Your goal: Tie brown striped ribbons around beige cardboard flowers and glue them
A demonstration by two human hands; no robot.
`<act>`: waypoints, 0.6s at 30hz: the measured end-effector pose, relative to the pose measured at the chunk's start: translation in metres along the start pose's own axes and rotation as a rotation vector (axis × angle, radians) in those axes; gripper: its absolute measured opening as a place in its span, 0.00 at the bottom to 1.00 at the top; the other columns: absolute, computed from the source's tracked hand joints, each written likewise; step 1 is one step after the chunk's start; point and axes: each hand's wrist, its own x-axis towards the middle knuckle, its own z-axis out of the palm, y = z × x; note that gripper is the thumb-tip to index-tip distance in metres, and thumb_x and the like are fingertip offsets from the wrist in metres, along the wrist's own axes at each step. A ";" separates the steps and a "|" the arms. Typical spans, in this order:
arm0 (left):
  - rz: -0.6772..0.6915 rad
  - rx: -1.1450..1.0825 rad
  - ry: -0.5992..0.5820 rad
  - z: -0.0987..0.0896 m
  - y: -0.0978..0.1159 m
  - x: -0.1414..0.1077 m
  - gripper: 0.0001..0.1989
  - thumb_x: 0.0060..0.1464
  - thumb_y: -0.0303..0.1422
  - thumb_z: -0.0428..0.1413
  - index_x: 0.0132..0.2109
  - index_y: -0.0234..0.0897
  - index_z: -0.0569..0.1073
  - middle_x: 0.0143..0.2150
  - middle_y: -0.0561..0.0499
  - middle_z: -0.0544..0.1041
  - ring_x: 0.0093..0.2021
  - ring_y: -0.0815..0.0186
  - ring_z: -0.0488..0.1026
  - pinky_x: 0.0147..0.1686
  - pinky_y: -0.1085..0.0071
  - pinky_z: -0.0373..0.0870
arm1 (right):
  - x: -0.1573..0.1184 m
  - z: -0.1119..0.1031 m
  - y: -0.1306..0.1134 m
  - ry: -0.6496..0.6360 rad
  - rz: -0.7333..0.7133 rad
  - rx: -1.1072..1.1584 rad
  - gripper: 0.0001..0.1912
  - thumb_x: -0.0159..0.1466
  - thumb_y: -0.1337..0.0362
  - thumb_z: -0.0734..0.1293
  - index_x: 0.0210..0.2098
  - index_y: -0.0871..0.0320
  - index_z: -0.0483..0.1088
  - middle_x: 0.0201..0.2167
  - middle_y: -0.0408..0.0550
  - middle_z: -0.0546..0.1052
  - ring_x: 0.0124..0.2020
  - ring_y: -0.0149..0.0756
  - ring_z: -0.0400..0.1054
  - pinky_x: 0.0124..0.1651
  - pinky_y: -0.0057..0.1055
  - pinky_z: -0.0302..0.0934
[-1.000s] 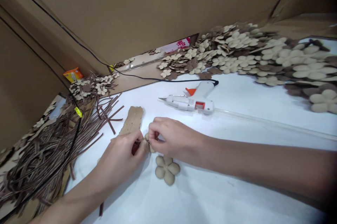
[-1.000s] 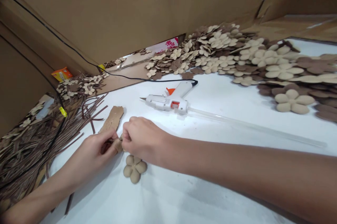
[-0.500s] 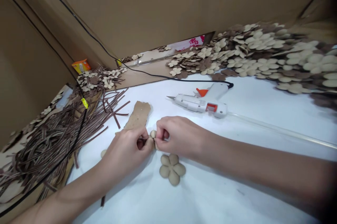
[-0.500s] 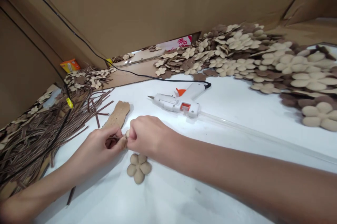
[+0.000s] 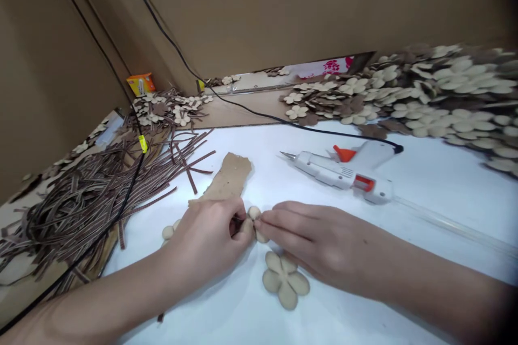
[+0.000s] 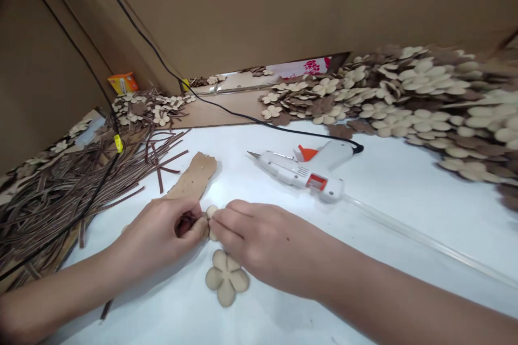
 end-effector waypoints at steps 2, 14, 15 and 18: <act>0.011 0.005 -0.001 0.000 -0.001 0.000 0.10 0.52 0.35 0.48 0.25 0.38 0.63 0.20 0.57 0.67 0.23 0.70 0.61 0.23 0.73 0.50 | -0.001 -0.002 0.001 -0.040 -0.088 -0.080 0.15 0.65 0.75 0.55 0.45 0.75 0.69 0.38 0.59 0.74 0.40 0.42 0.66 0.40 0.36 0.66; 0.032 -0.033 -0.106 -0.029 -0.007 0.000 0.14 0.56 0.41 0.47 0.28 0.41 0.70 0.21 0.57 0.70 0.22 0.69 0.64 0.20 0.74 0.53 | 0.007 -0.009 0.011 -0.207 -0.095 -0.021 0.18 0.67 0.73 0.52 0.41 0.68 0.72 0.40 0.55 0.71 0.36 0.37 0.62 0.36 0.33 0.65; 0.055 -0.001 -0.083 -0.035 -0.006 -0.001 0.14 0.57 0.41 0.47 0.28 0.41 0.70 0.21 0.58 0.69 0.21 0.70 0.63 0.20 0.74 0.53 | 0.007 -0.009 0.012 -0.212 -0.081 0.002 0.18 0.67 0.72 0.52 0.43 0.68 0.71 0.40 0.54 0.71 0.36 0.37 0.62 0.36 0.32 0.65; 0.199 0.084 0.060 -0.048 -0.006 -0.006 0.11 0.57 0.38 0.47 0.34 0.40 0.71 0.25 0.56 0.72 0.24 0.69 0.65 0.23 0.73 0.57 | 0.006 -0.009 0.013 -0.232 -0.052 0.068 0.16 0.68 0.71 0.53 0.44 0.67 0.71 0.39 0.52 0.71 0.35 0.35 0.61 0.37 0.31 0.64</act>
